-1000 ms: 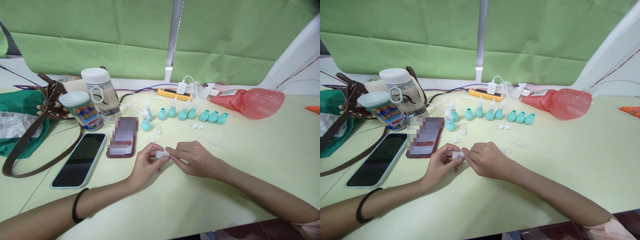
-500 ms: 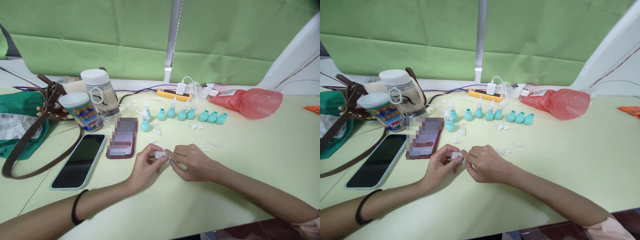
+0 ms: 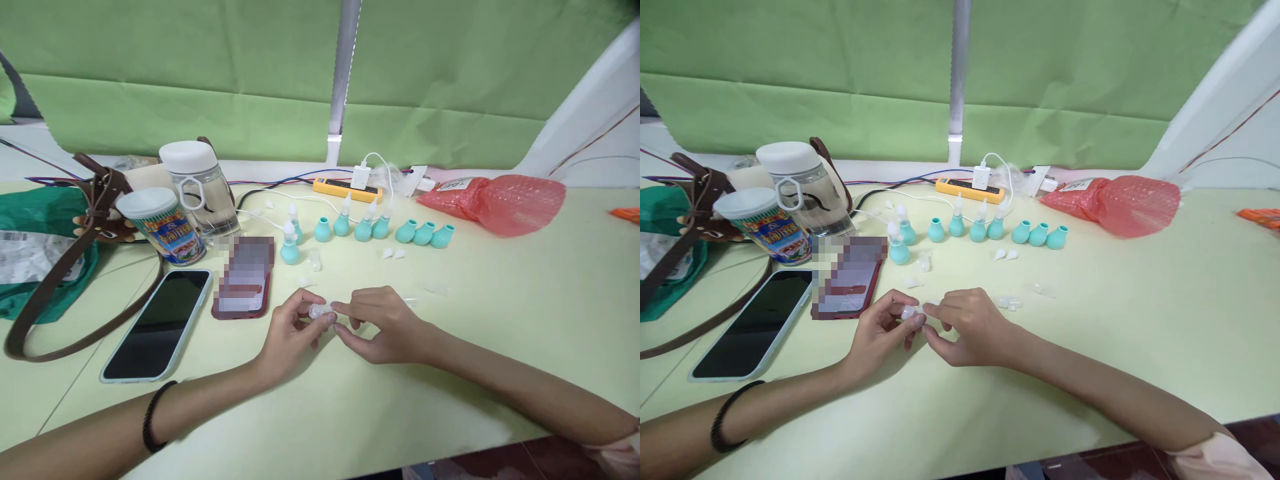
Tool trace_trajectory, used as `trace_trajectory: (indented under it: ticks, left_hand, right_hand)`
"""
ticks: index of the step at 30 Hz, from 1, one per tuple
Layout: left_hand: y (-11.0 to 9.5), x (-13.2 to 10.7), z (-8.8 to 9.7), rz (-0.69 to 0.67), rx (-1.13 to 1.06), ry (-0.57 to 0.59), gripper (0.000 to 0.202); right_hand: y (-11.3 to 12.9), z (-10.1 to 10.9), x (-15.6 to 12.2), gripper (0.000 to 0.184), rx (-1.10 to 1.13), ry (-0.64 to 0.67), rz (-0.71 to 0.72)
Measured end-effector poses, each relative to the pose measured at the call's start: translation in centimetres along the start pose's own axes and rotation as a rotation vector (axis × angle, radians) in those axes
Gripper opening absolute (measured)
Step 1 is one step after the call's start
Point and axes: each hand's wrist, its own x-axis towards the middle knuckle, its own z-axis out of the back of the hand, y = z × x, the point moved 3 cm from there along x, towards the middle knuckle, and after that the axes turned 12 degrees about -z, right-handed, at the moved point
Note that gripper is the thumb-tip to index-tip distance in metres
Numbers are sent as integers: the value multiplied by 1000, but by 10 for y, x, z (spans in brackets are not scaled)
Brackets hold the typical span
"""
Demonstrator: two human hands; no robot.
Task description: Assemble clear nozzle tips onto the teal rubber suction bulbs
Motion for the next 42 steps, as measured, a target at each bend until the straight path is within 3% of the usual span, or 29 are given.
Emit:
trace_trajectory:
  ticks: [3,10,16,20,24,27,30,33,35,37,39,42]
  left_hand:
    - [1,-1,1,3,13,6,18]
    - [1,-3,-1,-3,163,63,18]
    - [0,-1,-1,6,158,65,25]
    - [6,0,0,44,107,57,25]
    - [8,-1,0,39,100,85,22]
    - [5,-1,-1,27,109,93,21]
    - [0,0,0,14,90,50,24]
    - [-3,1,1,5,94,2,25]
    - [-3,0,1,-1,124,-17,21]
    - [-2,0,2,-18,155,-33,20]
    - [-1,0,3,-36,191,-49,20]
    - [-1,1,4,-70,255,-53,19]
  right_hand:
    - [-1,-1,1,10,75,32,1]
    - [5,-5,-5,12,-162,20,190]
    - [-10,2,8,11,138,84,14]
    - [-52,23,26,12,53,-39,-255]
    - [-113,50,32,9,-232,-345,-503]
    - [-156,65,25,26,-471,-476,-646]
    - [-190,68,15,51,-705,-386,-774]
    - [-209,58,6,44,-712,-177,-824]
    - [-212,54,4,34,-659,-133,-818]
    - [-207,56,5,29,-623,-216,-801]
    - [-195,65,7,27,-560,-453,-730]
    - [-170,78,11,25,-278,-832,-497]
